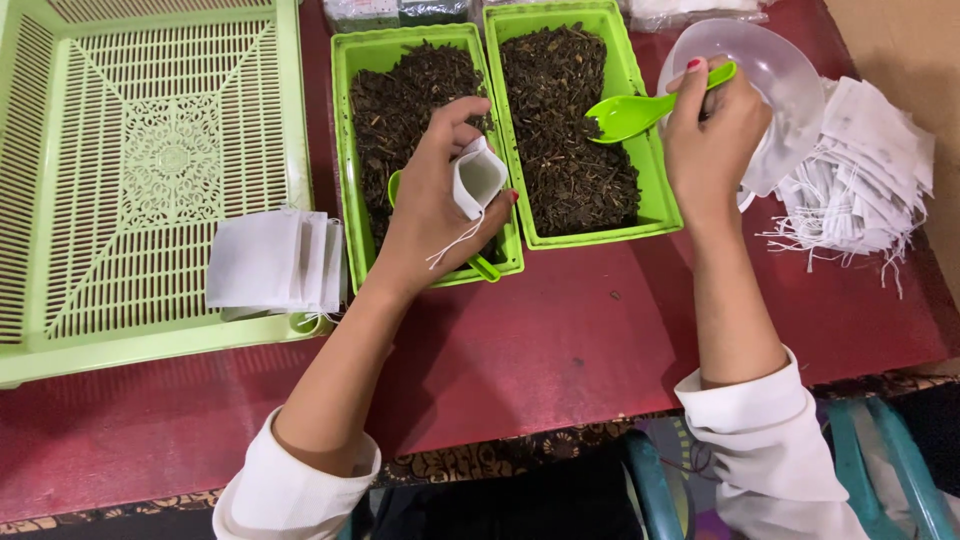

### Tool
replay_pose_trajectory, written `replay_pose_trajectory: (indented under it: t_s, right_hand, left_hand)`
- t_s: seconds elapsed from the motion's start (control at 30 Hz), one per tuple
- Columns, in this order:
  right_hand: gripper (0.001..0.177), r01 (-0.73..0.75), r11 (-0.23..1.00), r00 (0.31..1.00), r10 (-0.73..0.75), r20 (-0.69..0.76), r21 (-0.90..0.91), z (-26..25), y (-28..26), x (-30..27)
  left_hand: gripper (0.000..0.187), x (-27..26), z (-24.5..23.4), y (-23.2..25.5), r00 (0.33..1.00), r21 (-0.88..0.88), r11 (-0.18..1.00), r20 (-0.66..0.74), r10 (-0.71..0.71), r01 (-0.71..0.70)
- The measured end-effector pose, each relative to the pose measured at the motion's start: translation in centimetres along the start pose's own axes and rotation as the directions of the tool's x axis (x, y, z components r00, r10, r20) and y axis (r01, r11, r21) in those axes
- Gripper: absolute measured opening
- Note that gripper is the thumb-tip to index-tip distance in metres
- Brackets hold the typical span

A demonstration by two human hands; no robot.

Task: Filling small bags with tea leaves using a spoon and folding them closed

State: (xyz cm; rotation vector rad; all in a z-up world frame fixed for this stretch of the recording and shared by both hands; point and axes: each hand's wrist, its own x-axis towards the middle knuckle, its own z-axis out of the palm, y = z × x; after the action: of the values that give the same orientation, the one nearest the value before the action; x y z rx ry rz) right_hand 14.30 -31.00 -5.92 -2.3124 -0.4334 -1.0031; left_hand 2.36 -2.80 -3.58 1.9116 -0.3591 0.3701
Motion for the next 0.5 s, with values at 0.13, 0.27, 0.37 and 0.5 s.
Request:
replay_pose_trajectory:
  t_s: [0.13, 0.27, 0.37, 0.5]
  right_hand:
    - [0.032, 0.0, 1.0, 0.999, 0.001, -0.05, 0.031, -0.2, -0.2, 0.0]
    - [0.034, 0.02, 0.998, 0.994, -0.014, -0.11, 0.052, -0.3, -0.2, -0.3]
    - [0.037, 0.011, 0.996, 0.989, 0.001, -0.148, 0.083, -0.7, -0.8, -0.2]
    - [0.037, 0.055, 0.967, 0.98, -0.004, -0.198, 0.25, -0.9, -1.4, 0.3]
  left_hand:
    - [0.067, 0.3, 0.1, -0.6, 0.999, 0.094, 0.995, 0.028, 0.04, -0.042]
    - [0.058, 0.2, 0.0, -0.4, 1.0, 0.127, 0.992, -0.01, 0.001, 0.0]
    - [0.058, 0.2, 0.1, -1.4, 0.989, 0.185, 0.979, -0.105, 0.101, -0.081]
    - [0.068, 0.0, 0.2, -1.1, 0.953, 0.331, 0.943, -0.291, 0.089, 0.013]
